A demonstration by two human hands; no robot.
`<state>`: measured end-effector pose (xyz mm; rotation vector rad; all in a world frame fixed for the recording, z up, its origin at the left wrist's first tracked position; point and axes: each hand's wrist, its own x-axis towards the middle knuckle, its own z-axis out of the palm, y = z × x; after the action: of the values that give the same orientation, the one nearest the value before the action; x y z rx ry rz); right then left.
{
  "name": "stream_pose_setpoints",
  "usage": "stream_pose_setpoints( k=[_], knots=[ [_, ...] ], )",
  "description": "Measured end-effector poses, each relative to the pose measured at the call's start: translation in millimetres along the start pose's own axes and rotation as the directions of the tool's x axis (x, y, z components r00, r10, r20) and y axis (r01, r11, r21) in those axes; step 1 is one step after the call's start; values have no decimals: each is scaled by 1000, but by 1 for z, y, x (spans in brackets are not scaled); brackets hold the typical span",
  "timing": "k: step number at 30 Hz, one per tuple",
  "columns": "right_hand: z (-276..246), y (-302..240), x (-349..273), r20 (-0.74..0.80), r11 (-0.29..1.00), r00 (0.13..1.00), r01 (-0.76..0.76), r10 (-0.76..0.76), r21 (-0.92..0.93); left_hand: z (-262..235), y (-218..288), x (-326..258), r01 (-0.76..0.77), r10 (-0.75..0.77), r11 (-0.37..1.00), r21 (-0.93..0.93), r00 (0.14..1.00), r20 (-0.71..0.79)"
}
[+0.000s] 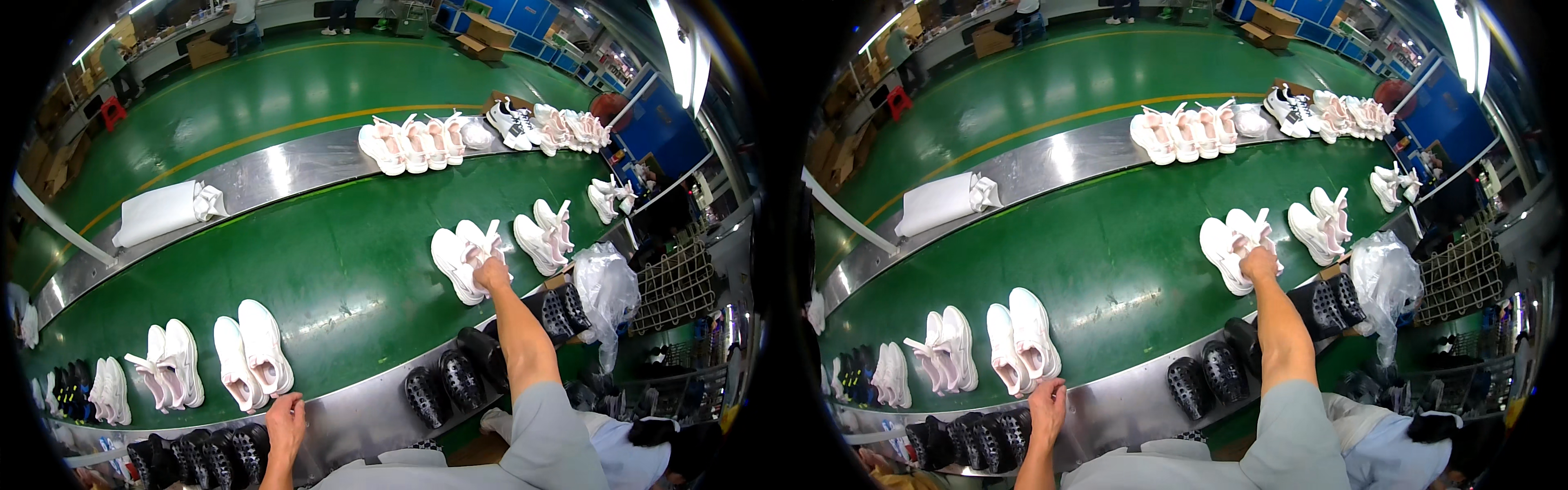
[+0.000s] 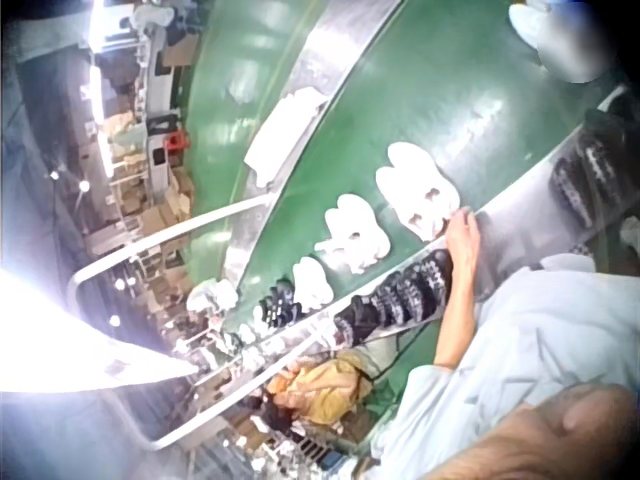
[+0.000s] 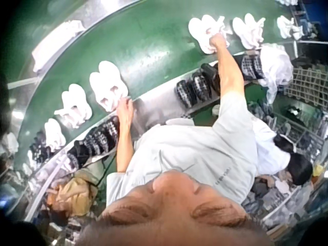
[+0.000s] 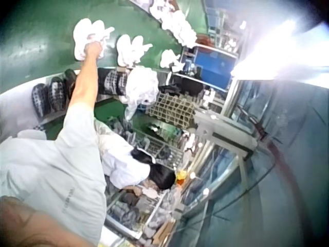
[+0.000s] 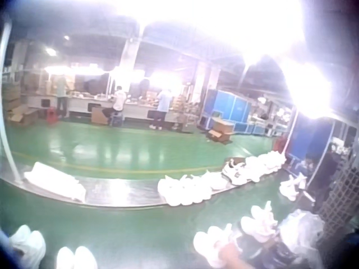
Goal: The person inserts black plastic shoe trees into white sneakers moving along a conveyor belt. The person picks up each shoe tree, places it inside a sneaker, and then moves to the next pair. The process is repeated for multiple pairs of sneakers.
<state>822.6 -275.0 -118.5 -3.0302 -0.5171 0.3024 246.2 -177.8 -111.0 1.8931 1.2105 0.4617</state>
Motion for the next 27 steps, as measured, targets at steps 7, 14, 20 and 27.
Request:
stream_pose_setpoints(
  k=[7, 14, 20, 27],
  knots=[
    [31, 43, 53, 18, 949, 975, 212, -222, 232, 5, 4, -3, -23, 20, 999, 49, 999, 45],
    [-22, -61, 4, 254, 948, 924, 311, -287, -63, 17, 22, -2, -69, 67, 997, 22, 994, 92],
    [-20, -145, -77, 253, 888, 857, 460, -448, 15, 17, 30, 3, -138, 138, 990, -8, 987, 80],
    [27, -180, -176, 231, 858, 827, 501, -512, 110, 8, 16, -16, -165, 169, 985, -52, 983, 67]
  ],
)
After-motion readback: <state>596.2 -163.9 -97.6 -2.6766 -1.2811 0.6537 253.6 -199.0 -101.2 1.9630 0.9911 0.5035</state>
